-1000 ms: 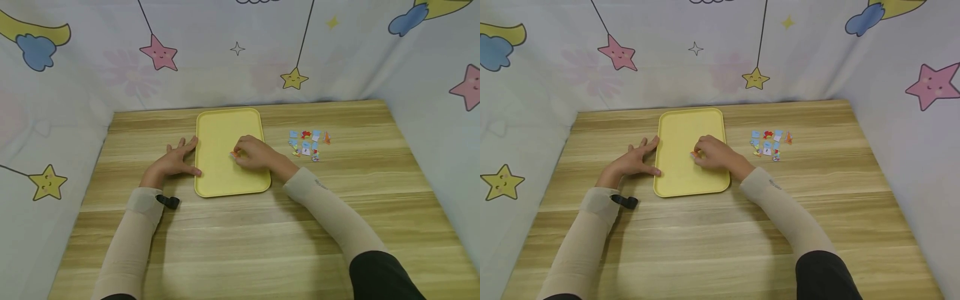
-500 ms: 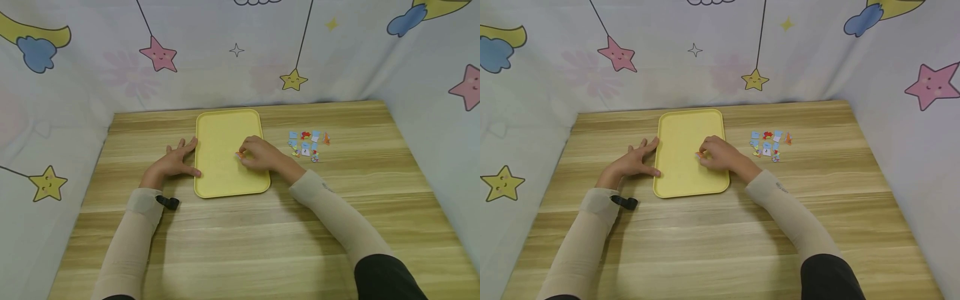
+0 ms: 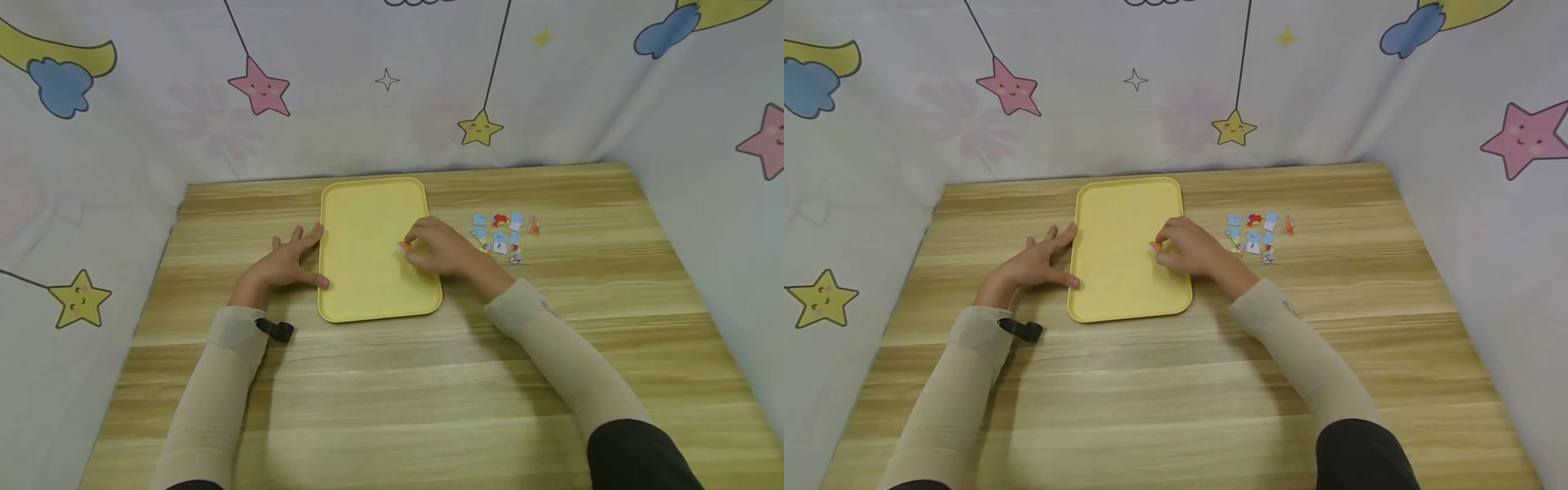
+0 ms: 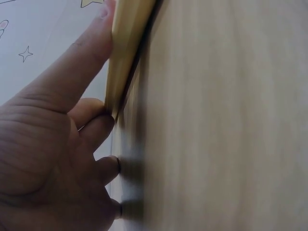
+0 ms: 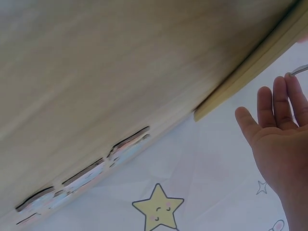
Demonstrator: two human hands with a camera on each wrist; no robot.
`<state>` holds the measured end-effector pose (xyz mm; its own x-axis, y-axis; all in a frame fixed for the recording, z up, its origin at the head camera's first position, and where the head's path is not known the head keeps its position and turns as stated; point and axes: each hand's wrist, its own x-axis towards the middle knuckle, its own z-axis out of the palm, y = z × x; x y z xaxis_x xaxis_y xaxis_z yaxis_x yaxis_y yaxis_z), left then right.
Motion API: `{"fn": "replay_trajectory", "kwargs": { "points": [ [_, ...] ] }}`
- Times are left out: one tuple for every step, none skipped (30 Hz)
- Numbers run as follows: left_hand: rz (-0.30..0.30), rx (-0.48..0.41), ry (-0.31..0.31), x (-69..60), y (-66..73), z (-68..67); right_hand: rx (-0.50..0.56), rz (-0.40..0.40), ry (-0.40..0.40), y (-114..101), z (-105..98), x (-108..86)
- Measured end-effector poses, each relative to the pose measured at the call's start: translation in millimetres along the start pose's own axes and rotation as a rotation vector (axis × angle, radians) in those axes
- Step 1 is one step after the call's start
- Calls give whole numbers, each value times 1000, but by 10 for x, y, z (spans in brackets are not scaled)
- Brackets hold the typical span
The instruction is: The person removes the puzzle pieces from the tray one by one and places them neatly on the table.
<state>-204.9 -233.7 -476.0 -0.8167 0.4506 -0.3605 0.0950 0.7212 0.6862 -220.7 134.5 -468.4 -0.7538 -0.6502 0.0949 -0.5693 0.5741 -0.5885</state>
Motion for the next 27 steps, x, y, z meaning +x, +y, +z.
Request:
{"fn": "replay_trajectory", "kwargs": {
  "points": [
    [-2,-4,1,-1,0,-1,-2,-1,6,12,-9,-13],
    [-2,-6,1,-4,2,-2,-8,0,11,27,-17,-25],
    [-2,-7,1,-4,1,-2,-12,1,16,40,-24,-37],
    [-2,-8,2,-3,0,-1,-17,3,21,54,-32,-51],
    [-2,-7,2,0,-1,0,-21,8,26,69,-39,-66],
    [-1,-6,1,2,-4,0,-24,15,30,85,-48,-82],
    [1,-4,1,5,-7,0,-24,23,34,96,-61,-100],
    [5,1,-1,8,-11,1,-22,30,36,108,-75,-121],
    [8,4,-1,10,-15,0,-21,35,40,119,-89,-141],
    [10,7,-2,13,-18,-2,-18,39,42,131,-104,-161],
    [10,9,-3,15,-20,-3,-14,44,45,142,-118,-179],
    [11,9,-2,15,-22,-5,-12,47,48,156,-131,-197],
    [12,8,-3,17,-23,-5,-3,52,52,167,-147,-216],
    [12,8,-3,17,-24,-6,3,56,56,179,-160,-235],
    [11,6,-2,18,-24,-6,8,56,61,192,-171,-251],
    [10,3,-2,18,-25,-6,15,58,68,204,-181,-267],
    [9,0,-1,18,-28,-6,20,60,76,214,-192,-283],
    [8,-2,0,19,-31,-5,21,60,83,228,-201,-298],
    [8,-3,0,20,-34,-3,23,59,91,236,-210,-314],
    [9,-2,0,22,-37,-2,20,60,98,247,-217,-330],
    [10,-1,0,23,-41,-2,20,61,106,255,-227,-345],
    [10,0,1,24,-44,-2,21,67,113,263,-239,-362],
    [9,1,1,25,-45,-1,23,74,120,273,-250,-380],
    [11,4,0,27,-45,-1,30,81,127,283,-263,-400],
    [11,6,-1,27,-44,-1,39,92,133,292,-278,-422],
    [11,6,-1,27,-42,-1,50,102,138,304,-293,-445],
    [11,4,-2,26,-40,-2,64,111,143,315,-311,-467]
  ]
}}
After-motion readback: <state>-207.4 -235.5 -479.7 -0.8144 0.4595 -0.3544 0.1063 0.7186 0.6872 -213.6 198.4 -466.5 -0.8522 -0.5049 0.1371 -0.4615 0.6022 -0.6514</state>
